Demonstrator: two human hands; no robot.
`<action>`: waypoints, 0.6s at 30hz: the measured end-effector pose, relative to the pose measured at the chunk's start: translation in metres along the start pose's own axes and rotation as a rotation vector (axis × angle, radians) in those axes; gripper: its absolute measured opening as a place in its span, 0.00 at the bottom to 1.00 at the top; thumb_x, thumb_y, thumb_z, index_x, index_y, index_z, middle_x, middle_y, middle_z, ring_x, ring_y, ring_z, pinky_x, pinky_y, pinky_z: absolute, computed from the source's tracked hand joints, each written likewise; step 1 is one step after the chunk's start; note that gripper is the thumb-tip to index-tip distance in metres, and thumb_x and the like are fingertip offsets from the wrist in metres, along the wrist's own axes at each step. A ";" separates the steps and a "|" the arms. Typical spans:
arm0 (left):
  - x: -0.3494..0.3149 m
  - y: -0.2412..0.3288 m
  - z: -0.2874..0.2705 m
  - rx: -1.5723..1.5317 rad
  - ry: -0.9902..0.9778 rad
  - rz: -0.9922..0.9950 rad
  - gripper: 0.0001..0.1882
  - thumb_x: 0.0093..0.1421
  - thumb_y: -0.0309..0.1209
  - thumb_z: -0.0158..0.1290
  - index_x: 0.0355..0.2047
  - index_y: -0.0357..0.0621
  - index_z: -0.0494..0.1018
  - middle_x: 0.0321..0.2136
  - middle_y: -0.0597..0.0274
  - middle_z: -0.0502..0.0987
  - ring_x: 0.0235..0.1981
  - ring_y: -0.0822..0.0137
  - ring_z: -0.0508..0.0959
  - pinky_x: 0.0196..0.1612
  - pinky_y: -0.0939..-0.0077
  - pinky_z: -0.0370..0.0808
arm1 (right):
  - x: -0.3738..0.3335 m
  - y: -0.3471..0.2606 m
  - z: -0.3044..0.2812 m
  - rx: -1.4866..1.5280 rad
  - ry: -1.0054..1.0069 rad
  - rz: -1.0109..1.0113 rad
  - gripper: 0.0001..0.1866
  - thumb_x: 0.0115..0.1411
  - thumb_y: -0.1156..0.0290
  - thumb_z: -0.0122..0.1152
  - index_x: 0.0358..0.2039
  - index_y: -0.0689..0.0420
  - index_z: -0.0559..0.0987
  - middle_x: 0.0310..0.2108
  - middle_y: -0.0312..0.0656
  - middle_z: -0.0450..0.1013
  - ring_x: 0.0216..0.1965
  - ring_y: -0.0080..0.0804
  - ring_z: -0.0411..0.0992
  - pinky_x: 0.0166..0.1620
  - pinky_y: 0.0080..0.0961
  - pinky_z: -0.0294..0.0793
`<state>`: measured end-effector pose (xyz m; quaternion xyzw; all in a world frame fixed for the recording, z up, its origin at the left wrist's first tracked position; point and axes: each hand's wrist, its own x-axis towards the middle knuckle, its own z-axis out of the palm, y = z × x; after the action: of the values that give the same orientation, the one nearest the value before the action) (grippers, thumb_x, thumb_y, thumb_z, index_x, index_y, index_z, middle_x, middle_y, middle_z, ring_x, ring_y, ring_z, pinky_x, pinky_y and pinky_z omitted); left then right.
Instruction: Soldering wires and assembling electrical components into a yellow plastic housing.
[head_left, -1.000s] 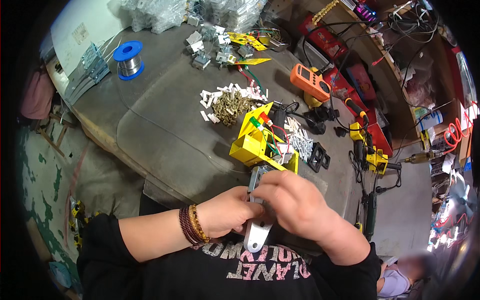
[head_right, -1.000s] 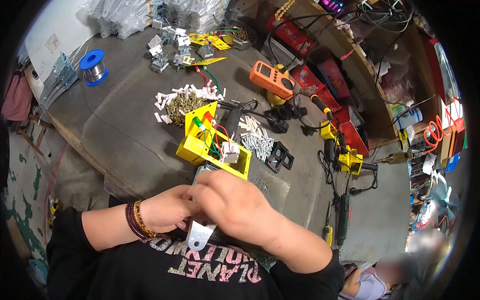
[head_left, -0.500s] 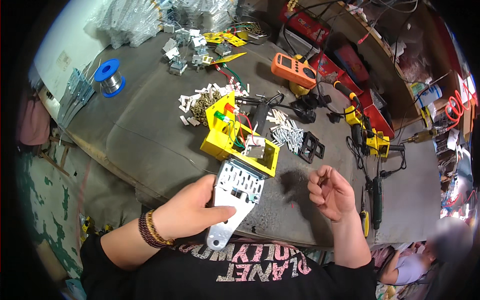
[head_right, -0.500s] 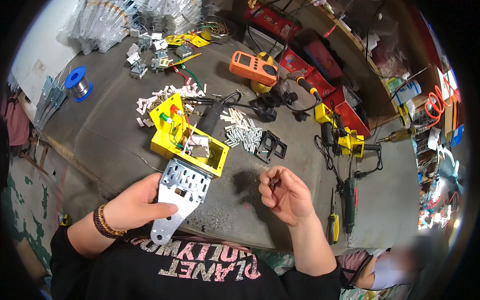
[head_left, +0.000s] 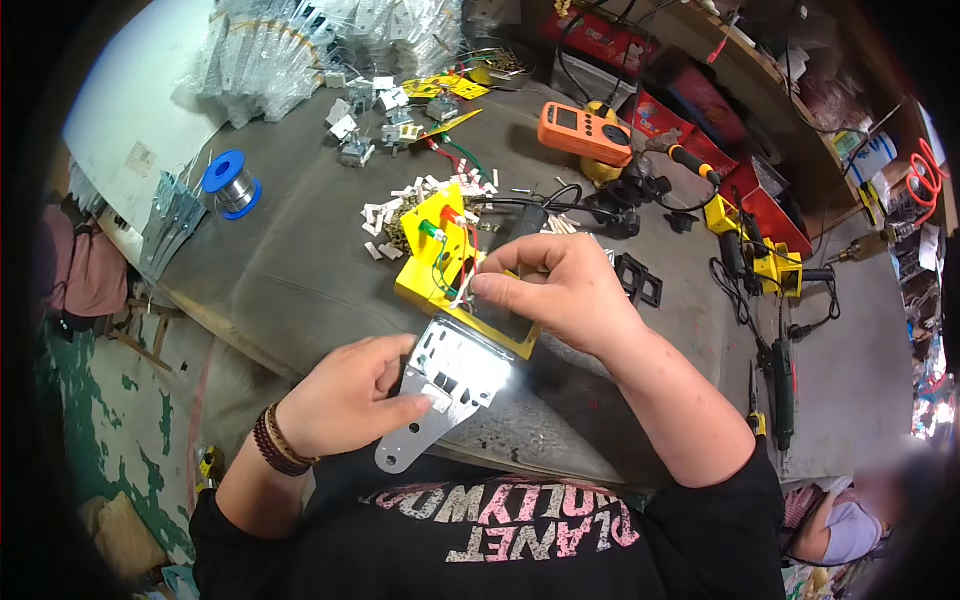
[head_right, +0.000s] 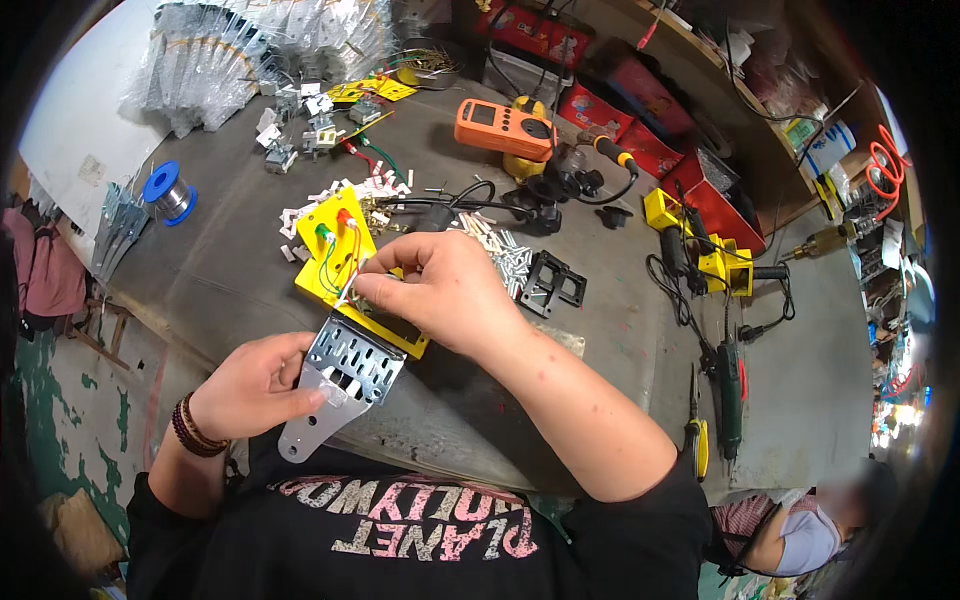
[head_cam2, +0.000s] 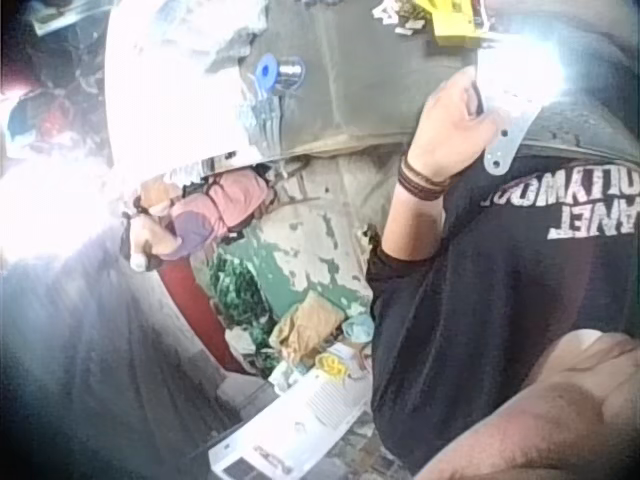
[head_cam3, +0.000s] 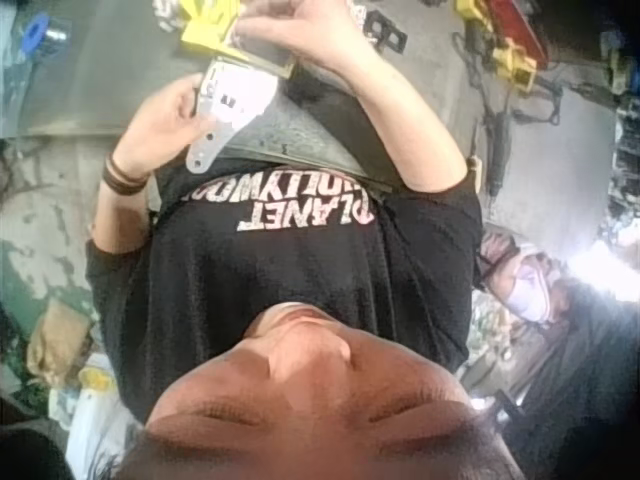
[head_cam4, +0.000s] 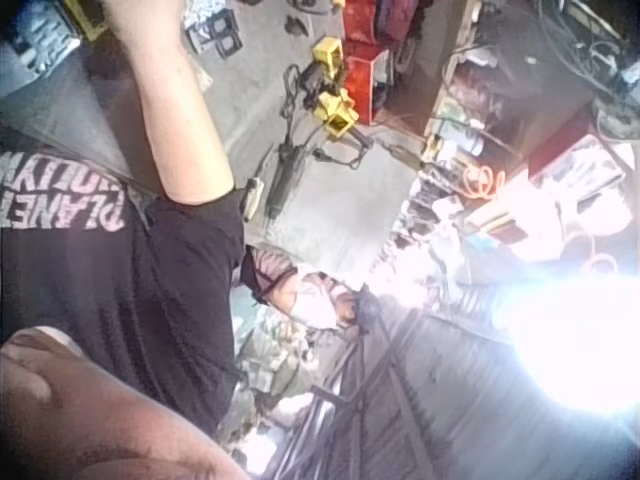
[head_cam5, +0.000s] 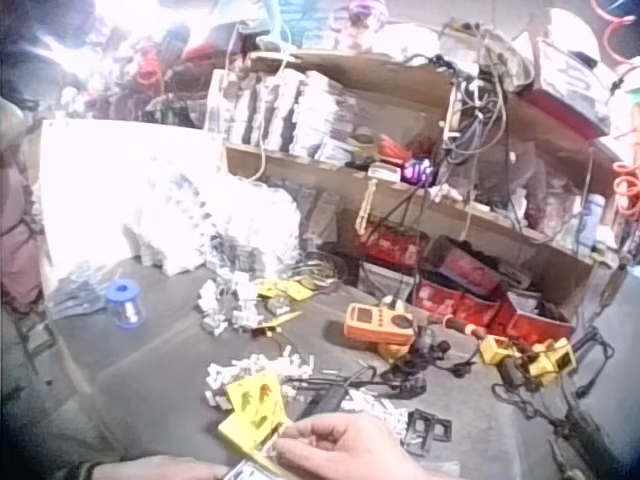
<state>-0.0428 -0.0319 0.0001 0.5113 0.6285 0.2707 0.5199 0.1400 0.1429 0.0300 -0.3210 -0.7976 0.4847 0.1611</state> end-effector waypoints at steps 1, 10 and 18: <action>-0.002 -0.001 0.002 0.000 0.005 -0.007 0.29 0.57 0.29 0.62 0.58 0.35 0.66 0.39 0.56 0.74 0.37 0.68 0.75 0.40 0.73 0.74 | 0.001 0.001 0.001 0.005 -0.006 -0.002 0.11 0.58 0.69 0.69 0.35 0.64 0.84 0.22 0.26 0.73 0.25 0.10 0.64 0.28 0.14 0.63; 0.032 0.021 0.013 0.483 0.814 0.605 0.11 0.53 0.25 0.63 0.37 0.37 0.76 0.28 0.58 0.72 0.28 0.61 0.72 0.31 0.71 0.69 | -0.007 0.016 0.005 -0.319 0.014 -0.380 0.13 0.54 0.63 0.69 0.38 0.55 0.84 0.27 0.40 0.77 0.28 0.33 0.77 0.31 0.32 0.76; 0.038 0.014 0.015 0.307 0.792 0.508 0.05 0.56 0.22 0.60 0.28 0.38 0.74 0.20 0.60 0.67 0.21 0.64 0.67 0.26 0.71 0.65 | -0.002 0.028 0.013 -0.499 0.227 -0.617 0.06 0.55 0.64 0.64 0.31 0.52 0.81 0.26 0.39 0.76 0.26 0.40 0.77 0.29 0.36 0.76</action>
<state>-0.0214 0.0054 -0.0063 0.5769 0.6658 0.4668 0.0771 0.1438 0.1424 -0.0002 -0.1474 -0.9266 0.1668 0.3032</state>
